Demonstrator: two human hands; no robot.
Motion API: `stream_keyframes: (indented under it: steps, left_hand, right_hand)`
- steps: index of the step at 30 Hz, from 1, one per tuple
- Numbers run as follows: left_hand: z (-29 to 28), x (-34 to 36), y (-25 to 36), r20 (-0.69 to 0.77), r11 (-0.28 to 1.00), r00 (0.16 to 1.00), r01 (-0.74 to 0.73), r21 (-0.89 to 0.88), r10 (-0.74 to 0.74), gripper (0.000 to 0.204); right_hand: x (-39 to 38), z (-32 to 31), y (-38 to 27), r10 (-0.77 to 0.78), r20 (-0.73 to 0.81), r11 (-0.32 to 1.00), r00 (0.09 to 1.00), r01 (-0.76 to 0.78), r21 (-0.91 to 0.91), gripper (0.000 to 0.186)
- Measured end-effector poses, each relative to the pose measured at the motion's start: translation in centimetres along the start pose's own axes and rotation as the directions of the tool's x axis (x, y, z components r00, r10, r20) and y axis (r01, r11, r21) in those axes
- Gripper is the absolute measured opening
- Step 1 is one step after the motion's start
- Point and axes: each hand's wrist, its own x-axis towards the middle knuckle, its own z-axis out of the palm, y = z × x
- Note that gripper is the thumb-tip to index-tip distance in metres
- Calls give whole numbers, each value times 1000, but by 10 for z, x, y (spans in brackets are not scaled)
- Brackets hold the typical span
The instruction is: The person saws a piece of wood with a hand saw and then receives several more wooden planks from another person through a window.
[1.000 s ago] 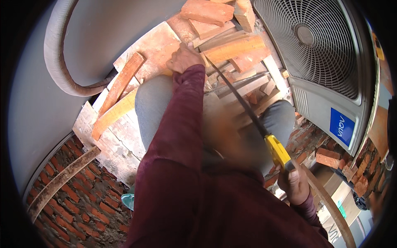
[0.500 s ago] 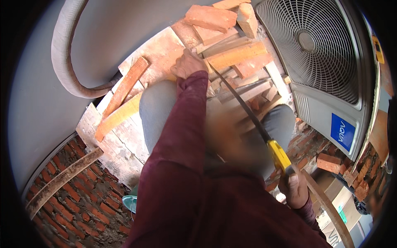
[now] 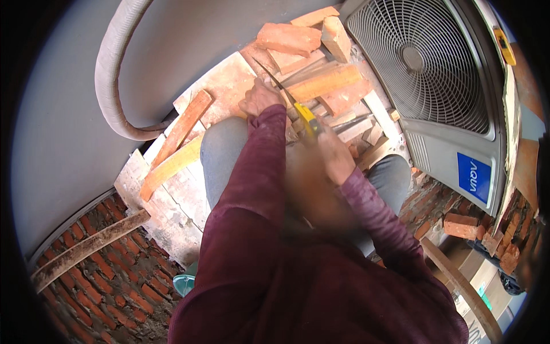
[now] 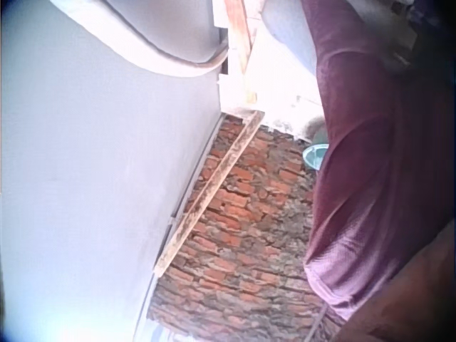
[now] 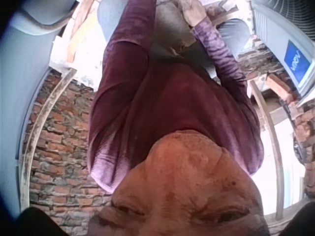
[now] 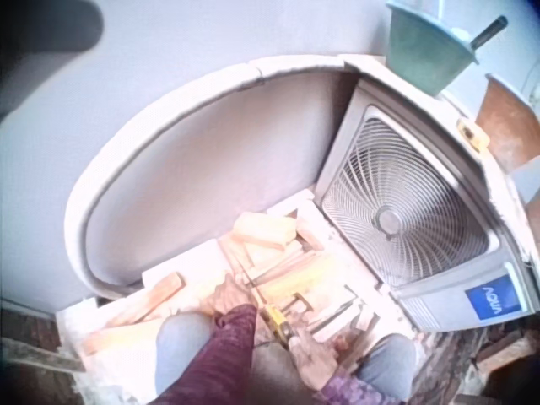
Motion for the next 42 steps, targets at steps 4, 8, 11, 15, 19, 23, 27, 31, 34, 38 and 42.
stream_keyframes:
  steps: [4,8,11,15,19,23,27,31,34,38,42]
  left_hand:
    - [2,0,7,21,1000,1000,-15,-22,16,32]
    - [-6,-4,-26,9,998,1000,13,62,-14,32]
    - [-10,-2,-32,93,994,995,28,104,-38,33]
    - [-4,-9,35,110,998,993,-54,8,53,34]
    - [-3,5,-13,137,1000,991,7,-18,-5,34]
    - [-5,-6,-30,18,1000,999,-26,-12,26,26]
    - [-2,-7,-21,-5,998,999,-44,-35,44,23]
    - [5,-2,32,62,999,997,-50,1,49,27]
    - [-3,-2,-4,175,1000,984,-15,-13,17,35]
    - [6,-5,-36,-65,1000,998,-3,14,4,24]
    - [-1,-2,-23,-17,999,999,-32,12,32,29]
  right_hand:
    - [-69,-52,-49,31,1,993,1000,-31,-115,23]
    - [-155,-114,-88,311,229,949,922,-316,-16,26]
    - [-108,-74,-56,7,128,999,992,0,-53,27]
    - [34,-2,44,-100,-122,984,988,80,-158,35]
    - [-22,-8,-20,-229,-34,966,973,222,-135,33]
    - [-146,-107,-84,362,268,921,893,-387,45,31]
    - [-86,-69,-49,358,253,927,899,-375,22,30]
    - [28,-2,25,-75,-70,997,995,73,-28,28]
    - [-5,-11,-11,-191,-34,976,981,186,-116,28]
    - [-141,-102,-70,358,295,929,886,-368,-23,33]
    - [-107,-92,-69,324,252,933,912,-352,74,40]
